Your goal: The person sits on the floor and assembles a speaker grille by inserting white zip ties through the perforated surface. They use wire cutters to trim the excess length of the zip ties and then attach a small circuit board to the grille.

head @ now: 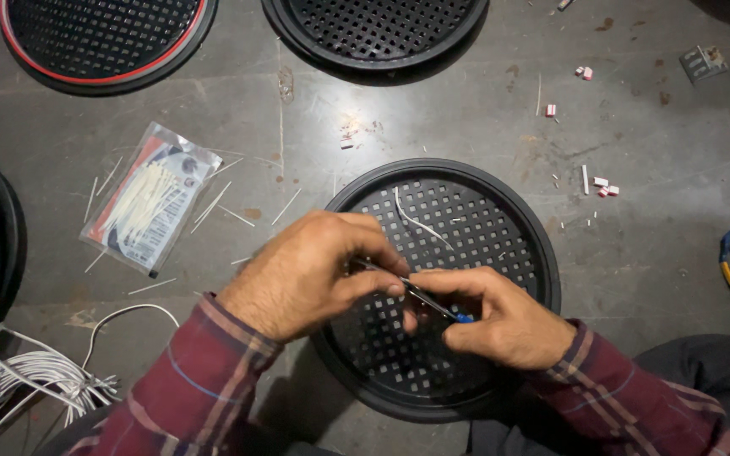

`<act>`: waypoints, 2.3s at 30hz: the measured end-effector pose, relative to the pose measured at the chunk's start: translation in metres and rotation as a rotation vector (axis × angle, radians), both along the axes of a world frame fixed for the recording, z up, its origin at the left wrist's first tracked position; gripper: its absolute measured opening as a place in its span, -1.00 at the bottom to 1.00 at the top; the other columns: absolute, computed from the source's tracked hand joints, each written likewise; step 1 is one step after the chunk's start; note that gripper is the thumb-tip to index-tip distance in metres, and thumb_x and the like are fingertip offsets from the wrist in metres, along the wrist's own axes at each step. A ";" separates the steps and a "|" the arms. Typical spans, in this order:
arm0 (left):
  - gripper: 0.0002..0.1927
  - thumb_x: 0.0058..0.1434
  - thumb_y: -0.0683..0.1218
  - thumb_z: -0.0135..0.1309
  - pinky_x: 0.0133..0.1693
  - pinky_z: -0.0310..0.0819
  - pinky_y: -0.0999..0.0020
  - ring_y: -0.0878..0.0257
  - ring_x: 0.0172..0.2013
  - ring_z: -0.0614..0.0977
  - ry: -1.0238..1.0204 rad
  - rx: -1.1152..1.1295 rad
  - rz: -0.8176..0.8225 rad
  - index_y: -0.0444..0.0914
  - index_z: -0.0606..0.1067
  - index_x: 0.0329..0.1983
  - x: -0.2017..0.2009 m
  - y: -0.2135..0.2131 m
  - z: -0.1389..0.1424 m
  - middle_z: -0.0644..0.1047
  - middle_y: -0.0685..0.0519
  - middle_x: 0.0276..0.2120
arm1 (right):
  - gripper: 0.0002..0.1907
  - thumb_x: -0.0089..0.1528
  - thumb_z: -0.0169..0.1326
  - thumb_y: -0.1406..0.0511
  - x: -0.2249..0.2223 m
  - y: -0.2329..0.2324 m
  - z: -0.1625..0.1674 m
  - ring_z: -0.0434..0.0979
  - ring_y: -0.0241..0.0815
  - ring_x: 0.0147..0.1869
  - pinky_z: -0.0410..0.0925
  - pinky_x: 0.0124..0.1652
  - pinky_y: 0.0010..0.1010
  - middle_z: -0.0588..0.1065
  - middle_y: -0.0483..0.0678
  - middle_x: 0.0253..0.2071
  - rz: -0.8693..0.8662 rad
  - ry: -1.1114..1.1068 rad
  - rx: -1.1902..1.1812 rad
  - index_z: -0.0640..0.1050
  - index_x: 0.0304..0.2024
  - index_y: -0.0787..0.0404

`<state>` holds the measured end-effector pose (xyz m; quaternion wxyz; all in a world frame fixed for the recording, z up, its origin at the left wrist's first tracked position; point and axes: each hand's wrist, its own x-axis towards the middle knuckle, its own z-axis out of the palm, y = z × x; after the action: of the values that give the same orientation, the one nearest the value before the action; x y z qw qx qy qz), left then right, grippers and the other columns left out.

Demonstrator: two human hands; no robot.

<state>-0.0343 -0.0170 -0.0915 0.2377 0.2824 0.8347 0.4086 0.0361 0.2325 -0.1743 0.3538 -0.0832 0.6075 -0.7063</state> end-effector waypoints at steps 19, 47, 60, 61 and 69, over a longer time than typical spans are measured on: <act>-0.85 0.15 -0.11 0.23 -0.18 0.64 0.37 0.28 -0.29 0.73 -0.054 0.143 0.031 -0.28 0.66 -0.27 -0.005 -0.009 0.003 0.68 0.06 -0.38 | -0.37 0.06 0.06 0.48 -0.004 -0.003 0.016 0.55 -0.21 0.02 0.38 0.10 -0.37 0.59 0.00 -0.11 0.018 -0.061 -0.099 0.51 0.23 0.46; -0.82 0.09 -0.10 0.32 -0.18 0.53 0.39 0.30 -0.26 0.65 -0.146 0.277 0.749 -0.28 0.68 -0.29 0.027 0.040 -0.047 0.63 0.06 -0.30 | -0.31 0.05 0.07 0.55 0.004 -0.016 -0.023 0.55 -0.26 0.08 0.39 0.12 -0.41 0.56 -0.05 0.00 -0.415 0.053 -0.034 0.42 0.30 0.41; -0.85 0.22 -0.13 0.17 -0.52 0.48 0.49 0.39 -0.58 0.60 -0.320 0.453 0.909 -0.31 0.55 -0.20 0.047 0.075 -0.056 0.65 0.07 -0.40 | -0.34 0.05 0.04 0.57 0.012 -0.028 -0.022 0.54 -0.33 -0.13 0.42 -0.11 -0.50 0.58 -0.09 -0.16 -0.573 -0.014 -0.002 0.49 0.27 0.38; -0.85 0.22 -0.13 0.17 -0.52 0.48 0.49 0.40 -0.57 0.61 -0.296 0.434 0.905 -0.30 0.56 -0.20 0.047 0.075 -0.055 0.65 0.07 -0.41 | -0.34 0.06 0.04 0.57 0.012 -0.029 -0.021 0.53 -0.33 -0.13 0.41 -0.10 -0.51 0.58 -0.09 -0.16 -0.580 -0.017 0.006 0.49 0.27 0.37; -0.85 0.26 -0.13 0.17 -0.53 0.47 0.46 0.41 -0.55 0.59 -0.291 0.438 0.871 -0.31 0.56 -0.19 0.047 0.079 -0.054 0.62 0.03 -0.48 | -0.40 0.07 -0.05 0.58 0.012 -0.037 -0.009 0.57 -0.34 -0.09 0.43 -0.07 -0.52 0.60 -0.07 -0.12 -0.623 -0.014 -0.058 0.49 0.21 0.41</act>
<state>0.0131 0.0620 -0.1457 0.0943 -0.1083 0.7281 0.6702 0.0484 0.1954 -0.1834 0.1217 0.1017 0.5809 -0.7984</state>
